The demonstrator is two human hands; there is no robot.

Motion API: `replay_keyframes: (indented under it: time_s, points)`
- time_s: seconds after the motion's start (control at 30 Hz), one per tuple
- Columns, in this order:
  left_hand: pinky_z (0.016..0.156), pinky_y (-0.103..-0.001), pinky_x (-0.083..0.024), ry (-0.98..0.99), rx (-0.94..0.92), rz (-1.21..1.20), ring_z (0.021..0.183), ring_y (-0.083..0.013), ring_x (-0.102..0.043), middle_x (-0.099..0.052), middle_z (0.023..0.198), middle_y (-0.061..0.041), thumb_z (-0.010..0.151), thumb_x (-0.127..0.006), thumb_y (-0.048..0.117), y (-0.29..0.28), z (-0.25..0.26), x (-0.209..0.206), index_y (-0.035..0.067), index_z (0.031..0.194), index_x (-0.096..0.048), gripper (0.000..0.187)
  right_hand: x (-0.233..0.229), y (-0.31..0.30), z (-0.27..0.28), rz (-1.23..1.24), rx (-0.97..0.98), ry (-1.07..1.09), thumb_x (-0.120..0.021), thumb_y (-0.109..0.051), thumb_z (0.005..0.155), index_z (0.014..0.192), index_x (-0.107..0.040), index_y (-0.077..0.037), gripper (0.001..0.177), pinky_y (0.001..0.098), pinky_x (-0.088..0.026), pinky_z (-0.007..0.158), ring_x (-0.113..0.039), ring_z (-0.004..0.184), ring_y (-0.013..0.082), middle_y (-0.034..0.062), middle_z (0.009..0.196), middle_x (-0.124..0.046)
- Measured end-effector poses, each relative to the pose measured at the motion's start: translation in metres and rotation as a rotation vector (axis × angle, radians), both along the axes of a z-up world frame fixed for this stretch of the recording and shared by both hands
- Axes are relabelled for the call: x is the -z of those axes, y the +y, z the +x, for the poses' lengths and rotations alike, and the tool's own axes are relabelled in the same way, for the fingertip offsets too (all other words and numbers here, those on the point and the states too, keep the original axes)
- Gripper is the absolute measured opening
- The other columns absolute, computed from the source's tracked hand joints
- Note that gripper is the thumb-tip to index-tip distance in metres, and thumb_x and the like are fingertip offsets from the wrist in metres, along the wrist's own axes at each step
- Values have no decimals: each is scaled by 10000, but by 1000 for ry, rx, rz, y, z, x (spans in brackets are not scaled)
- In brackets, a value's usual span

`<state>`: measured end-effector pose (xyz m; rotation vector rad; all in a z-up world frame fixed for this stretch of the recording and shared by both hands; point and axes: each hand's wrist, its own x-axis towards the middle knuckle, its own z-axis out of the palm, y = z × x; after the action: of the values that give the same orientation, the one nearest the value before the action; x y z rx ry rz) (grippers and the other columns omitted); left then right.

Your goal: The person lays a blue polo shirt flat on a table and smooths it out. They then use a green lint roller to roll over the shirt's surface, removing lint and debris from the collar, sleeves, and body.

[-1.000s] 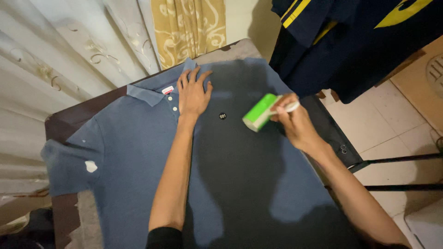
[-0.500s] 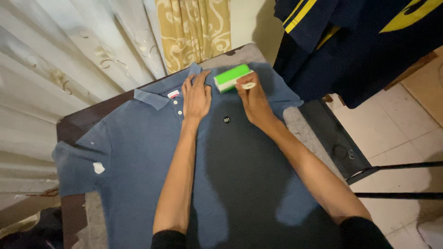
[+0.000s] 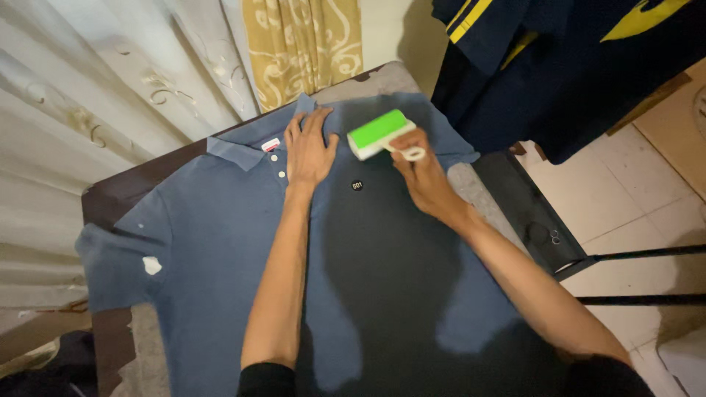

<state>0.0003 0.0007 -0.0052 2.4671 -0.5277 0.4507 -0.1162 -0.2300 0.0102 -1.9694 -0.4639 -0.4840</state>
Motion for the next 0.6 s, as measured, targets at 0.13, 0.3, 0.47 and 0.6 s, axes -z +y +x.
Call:
replay_keyframes:
  time_s: [0.13, 0.3, 0.47, 0.6]
  points:
    - [1191, -517, -242, -28, -17, 103, 1425, -380, -363, -525, 1509, -107, 931, -614, 287, -1, 1, 2, 159, 1361, -632, 449, -5, -24, -40, 16, -71, 64, -435, -181, 1127, 1158, -438, -80, 106, 312, -542, 871, -585, 950, 163, 83, 1140, -525]
    - [1189, -514, -247, -17, -8, 112, 1418, -369, -367, -516, 1517, -104, 924, -613, 297, -1, 0, 4, 171, 1356, -642, 451, -14, -48, -89, 68, -63, 90, -443, -134, 1127, 1117, -422, -80, 58, 311, -543, 854, -574, 951, 172, 105, 1128, -529]
    - [1183, -512, -250, -29, -8, 111, 1414, -371, -369, -519, 1511, -105, 924, -614, 301, -1, 0, 3, 172, 1344, -645, 441, -27, -67, -118, 4, 64, 310, -412, -145, 1096, 1072, -451, -117, 54, 307, -527, 723, -590, 811, 163, 86, 1095, -605]
    - [1187, -513, -252, -25, -19, 118, 1413, -368, -371, -522, 1509, -105, 930, -614, 299, -2, 0, 3, 173, 1343, -647, 434, -24, -60, -107, 52, -42, 224, -424, -156, 1108, 1095, -430, -97, 61, 327, -558, 885, -615, 981, 176, 94, 1133, -557]
